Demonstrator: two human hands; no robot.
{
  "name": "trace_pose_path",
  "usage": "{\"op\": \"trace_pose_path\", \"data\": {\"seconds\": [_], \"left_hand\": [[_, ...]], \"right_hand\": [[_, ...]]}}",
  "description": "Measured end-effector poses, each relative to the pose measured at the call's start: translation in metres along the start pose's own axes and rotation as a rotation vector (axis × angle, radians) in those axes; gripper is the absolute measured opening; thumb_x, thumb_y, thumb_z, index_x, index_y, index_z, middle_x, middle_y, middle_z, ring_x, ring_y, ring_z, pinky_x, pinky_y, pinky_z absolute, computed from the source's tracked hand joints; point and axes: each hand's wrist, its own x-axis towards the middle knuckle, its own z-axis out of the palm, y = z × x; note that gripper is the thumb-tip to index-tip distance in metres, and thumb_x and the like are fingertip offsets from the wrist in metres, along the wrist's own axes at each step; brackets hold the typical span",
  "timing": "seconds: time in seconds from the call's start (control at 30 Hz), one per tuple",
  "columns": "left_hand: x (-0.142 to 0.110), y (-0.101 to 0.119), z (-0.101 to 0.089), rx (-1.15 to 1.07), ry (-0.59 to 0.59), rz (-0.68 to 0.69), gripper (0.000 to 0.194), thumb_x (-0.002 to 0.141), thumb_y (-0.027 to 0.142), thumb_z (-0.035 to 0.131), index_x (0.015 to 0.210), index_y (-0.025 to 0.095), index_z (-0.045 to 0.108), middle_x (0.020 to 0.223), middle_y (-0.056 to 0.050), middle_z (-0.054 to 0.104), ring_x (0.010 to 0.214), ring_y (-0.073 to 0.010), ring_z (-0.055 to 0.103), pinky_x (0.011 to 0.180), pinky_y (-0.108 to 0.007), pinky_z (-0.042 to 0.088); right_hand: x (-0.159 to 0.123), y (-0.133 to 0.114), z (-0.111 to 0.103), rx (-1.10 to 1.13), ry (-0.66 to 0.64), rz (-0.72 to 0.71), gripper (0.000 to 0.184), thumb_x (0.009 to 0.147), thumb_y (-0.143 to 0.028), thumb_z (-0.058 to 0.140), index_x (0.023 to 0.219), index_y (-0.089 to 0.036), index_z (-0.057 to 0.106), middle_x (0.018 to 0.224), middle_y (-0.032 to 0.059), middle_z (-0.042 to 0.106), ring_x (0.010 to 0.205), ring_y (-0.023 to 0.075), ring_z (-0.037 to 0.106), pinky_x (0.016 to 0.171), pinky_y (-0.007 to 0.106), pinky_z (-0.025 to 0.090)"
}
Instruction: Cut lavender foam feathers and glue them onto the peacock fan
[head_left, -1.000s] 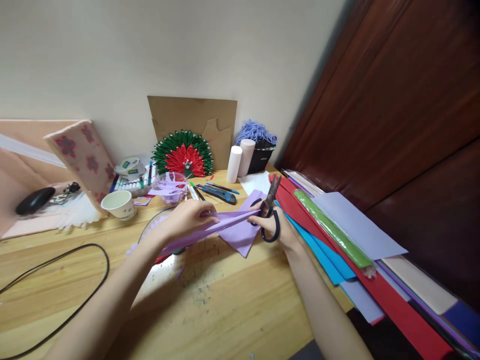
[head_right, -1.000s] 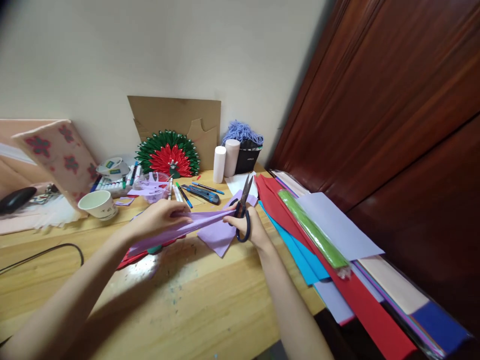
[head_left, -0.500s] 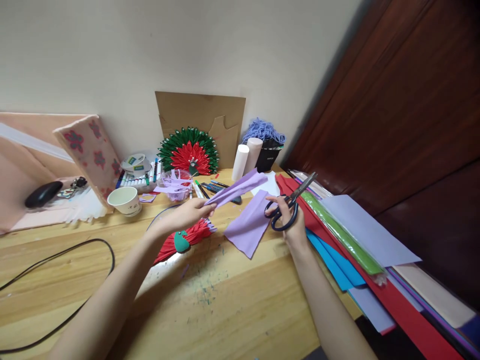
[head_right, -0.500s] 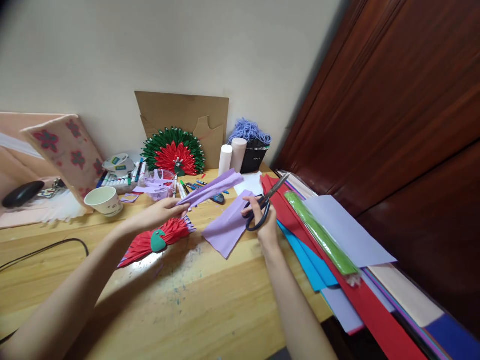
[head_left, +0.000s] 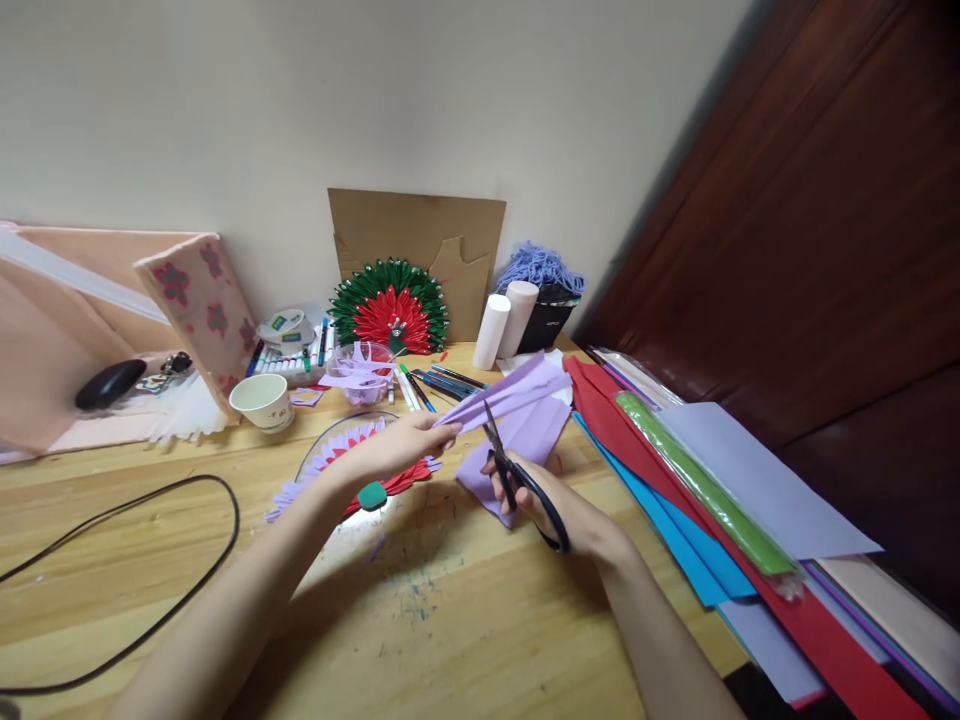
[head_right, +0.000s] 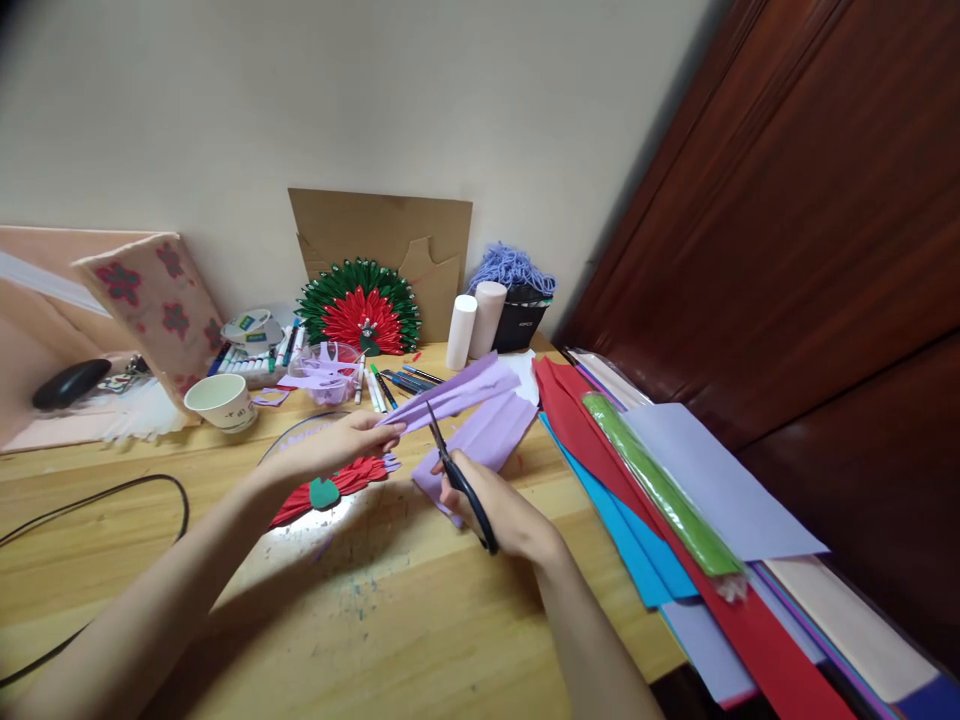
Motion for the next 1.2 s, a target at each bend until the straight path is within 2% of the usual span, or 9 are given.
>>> {"op": "trace_pose_path", "data": {"seconds": [0.17,0.27,0.37,0.47,0.67,0.77,0.9,1.03,1.2], "left_hand": [[-0.001,-0.002,-0.001,-0.084,-0.188,-0.013,0.028,0.079,0.040,0.044,0.059,0.020,0.043,0.057,0.004,0.038,0.051,-0.0091,0.035,0.053,-0.024,0.033],[-0.003,-0.003,-0.009,-0.103,-0.280,-0.077,0.025,0.078,0.041,0.045,0.068,0.019,0.053,0.065,0.001,0.051,0.058,-0.0113,0.046,0.056,-0.024,0.038],[-0.005,-0.003,-0.013,-0.080,-0.184,-0.042,0.018,0.075,0.034,0.050,0.087,0.022,0.058,0.083,-0.002,0.059,0.074,-0.0138,0.053,0.064,-0.024,0.042],[-0.006,-0.001,-0.009,-0.120,-0.105,-0.036,0.021,0.076,0.031,0.050,0.093,0.022,0.054,0.082,-0.001,0.057,0.071,-0.0124,0.051,0.063,-0.024,0.042],[-0.004,0.002,0.003,-0.291,-0.132,-0.025,0.040,0.084,0.051,0.031,0.077,0.019,0.053,0.063,0.003,0.040,0.051,-0.0083,0.029,0.045,-0.022,0.027],[0.000,0.000,0.003,-0.373,-0.150,-0.022,0.035,0.083,0.049,0.038,0.069,0.018,0.046,0.060,0.005,0.033,0.048,-0.0072,0.022,0.044,-0.023,0.021],[0.003,-0.002,0.001,-0.372,-0.090,0.017,0.032,0.083,0.044,0.041,0.065,0.018,0.043,0.060,0.004,0.035,0.048,-0.0067,0.026,0.047,-0.022,0.026],[0.005,-0.001,0.006,-0.253,-0.005,0.024,0.032,0.082,0.043,0.042,0.070,0.016,0.053,0.058,0.003,0.043,0.051,-0.0082,0.037,0.050,-0.022,0.032],[0.005,0.003,0.021,0.128,0.208,0.143,0.031,0.083,0.039,0.040,0.073,0.017,0.059,0.058,0.002,0.048,0.054,-0.0110,0.043,0.050,-0.023,0.032]], "right_hand": [[0.006,0.004,0.003,-0.004,0.011,-0.009,0.060,0.070,-0.073,0.042,0.096,-0.019,0.046,0.074,0.0000,0.047,0.057,0.0109,0.044,0.051,0.024,0.042],[0.008,0.005,0.005,-0.001,0.005,0.013,0.061,0.067,-0.075,0.042,0.091,-0.019,0.046,0.070,-0.0013,0.045,0.056,0.0104,0.044,0.050,0.023,0.042],[0.008,0.004,0.007,-0.004,0.027,0.040,0.061,0.066,-0.075,0.044,0.089,-0.018,0.048,0.068,-0.0012,0.047,0.055,0.0103,0.045,0.049,0.022,0.041],[0.009,0.004,0.008,-0.033,0.047,0.036,0.059,0.066,-0.073,0.047,0.087,-0.018,0.051,0.069,-0.0003,0.050,0.056,0.0103,0.046,0.049,0.021,0.041],[0.009,0.008,0.012,-0.052,0.074,-0.009,0.059,0.068,-0.072,0.047,0.091,-0.018,0.052,0.074,0.0013,0.052,0.058,0.0106,0.046,0.050,0.021,0.040],[0.009,0.009,0.012,-0.039,0.070,-0.022,0.062,0.068,-0.074,0.044,0.094,-0.018,0.051,0.075,0.0011,0.051,0.059,0.0107,0.046,0.051,0.022,0.041],[0.008,0.008,0.011,-0.034,0.022,-0.034,0.065,0.068,-0.076,0.038,0.096,-0.018,0.049,0.073,0.0000,0.048,0.058,0.0108,0.045,0.052,0.023,0.041],[0.008,0.006,0.012,-0.060,0.011,-0.041,0.065,0.069,-0.076,0.035,0.097,-0.018,0.048,0.078,0.0014,0.049,0.062,0.0119,0.047,0.055,0.024,0.042],[0.007,0.002,0.015,-0.072,0.009,-0.043,0.064,0.073,-0.073,0.032,0.101,-0.017,0.047,0.080,0.0024,0.048,0.065,0.0125,0.049,0.056,0.024,0.043]]}}
